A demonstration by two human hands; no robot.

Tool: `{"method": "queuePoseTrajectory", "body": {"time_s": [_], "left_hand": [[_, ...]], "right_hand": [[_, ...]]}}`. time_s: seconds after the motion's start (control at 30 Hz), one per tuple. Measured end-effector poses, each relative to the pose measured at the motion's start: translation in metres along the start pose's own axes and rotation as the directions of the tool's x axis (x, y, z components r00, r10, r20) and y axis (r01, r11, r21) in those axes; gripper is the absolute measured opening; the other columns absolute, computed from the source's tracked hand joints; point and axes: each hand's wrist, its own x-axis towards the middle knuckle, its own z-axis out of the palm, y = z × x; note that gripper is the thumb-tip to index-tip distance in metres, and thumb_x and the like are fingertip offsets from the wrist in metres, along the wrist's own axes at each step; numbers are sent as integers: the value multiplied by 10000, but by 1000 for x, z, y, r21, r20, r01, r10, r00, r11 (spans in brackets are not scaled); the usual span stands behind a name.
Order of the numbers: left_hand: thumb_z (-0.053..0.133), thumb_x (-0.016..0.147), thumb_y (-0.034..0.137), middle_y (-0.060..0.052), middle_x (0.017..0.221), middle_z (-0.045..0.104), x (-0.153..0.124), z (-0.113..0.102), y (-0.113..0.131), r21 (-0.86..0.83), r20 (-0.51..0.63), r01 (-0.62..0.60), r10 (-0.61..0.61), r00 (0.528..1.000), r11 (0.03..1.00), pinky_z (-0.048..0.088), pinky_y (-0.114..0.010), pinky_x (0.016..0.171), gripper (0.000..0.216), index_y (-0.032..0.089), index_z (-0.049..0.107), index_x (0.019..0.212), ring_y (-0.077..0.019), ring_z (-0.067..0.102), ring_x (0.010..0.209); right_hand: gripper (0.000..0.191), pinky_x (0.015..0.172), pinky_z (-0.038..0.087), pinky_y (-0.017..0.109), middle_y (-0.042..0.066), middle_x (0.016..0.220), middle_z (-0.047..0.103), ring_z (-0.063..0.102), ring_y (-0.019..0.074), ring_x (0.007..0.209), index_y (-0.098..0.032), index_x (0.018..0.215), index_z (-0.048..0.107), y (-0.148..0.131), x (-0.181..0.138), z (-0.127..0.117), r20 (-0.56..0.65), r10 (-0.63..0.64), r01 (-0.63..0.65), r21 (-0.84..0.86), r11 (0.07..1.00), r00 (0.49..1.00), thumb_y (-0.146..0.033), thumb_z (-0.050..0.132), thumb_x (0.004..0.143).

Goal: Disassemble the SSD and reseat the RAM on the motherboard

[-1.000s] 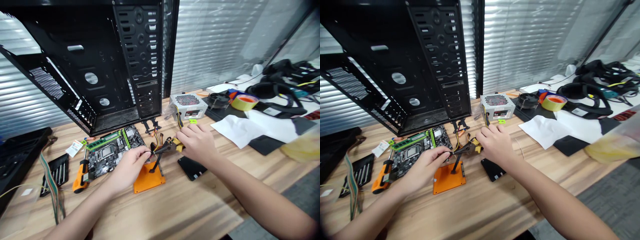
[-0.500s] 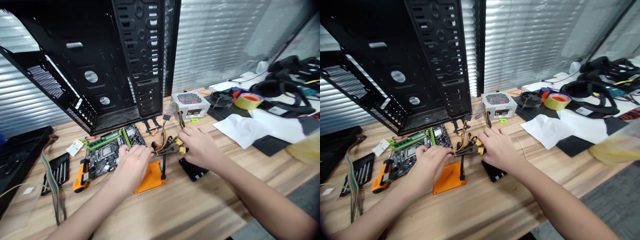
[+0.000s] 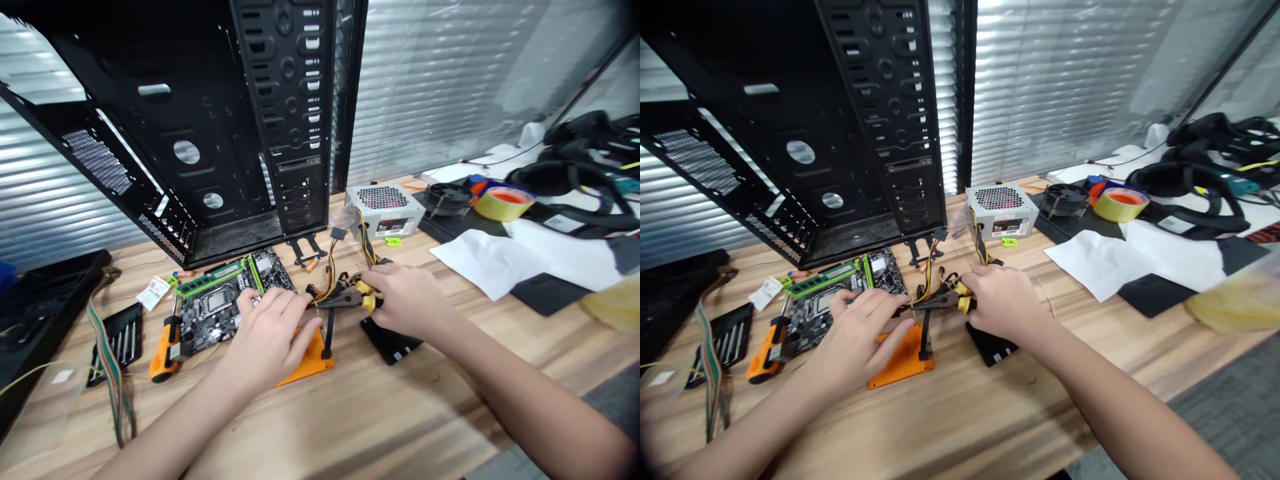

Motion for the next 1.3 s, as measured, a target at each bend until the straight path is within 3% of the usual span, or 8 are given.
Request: {"method": "queuePoseTrajectory", "body": {"time_s": [0.33,0.57,0.73,0.97,1.3], "left_hand": [[469,964,290,0,904,708,-2,0,1,-88,120,184,-173,978,979,212,-394,814,180,203,611,893,-181,579,885],[481,959,319,20,887,697,-4,1,0,-164,128,225,-206,970,960,221,-383,818,195,199,582,844,-165,579,871],[573,890,454,-6,886,686,-6,1,-2,-192,119,202,-182,976,960,226,-385,814,261,193,571,882,-197,579,885],[565,912,362,-7,892,687,-6,5,-3,-139,45,153,-149,988,978,226,-375,793,170,194,574,896,-189,575,873],[483,965,283,-31,854,689,-8,7,2,108,-121,8,5,993,994,231,-397,817,173,174,595,892,-189,562,865]], "right_hand": [[229,530,288,298,27,854,651,607,235,831,-233,817,587,2,-6,20,-139,-25,24,-13,1000,990,-164,533,605],[274,696,415,357,56,968,636,588,261,886,-227,868,592,10,-6,31,-138,-149,150,-4,989,979,-100,485,651],[312,691,407,373,73,1000,617,571,277,901,-219,933,594,10,-6,33,-128,-154,150,-40,988,980,-116,497,655],[302,674,358,339,83,987,602,539,266,914,-203,959,576,0,-7,22,-81,-111,106,-68,992,990,-114,498,682],[296,659,328,328,79,998,566,494,268,900,-205,1009,544,-2,-10,17,-39,-62,62,4,998,997,-158,516,718]]}}
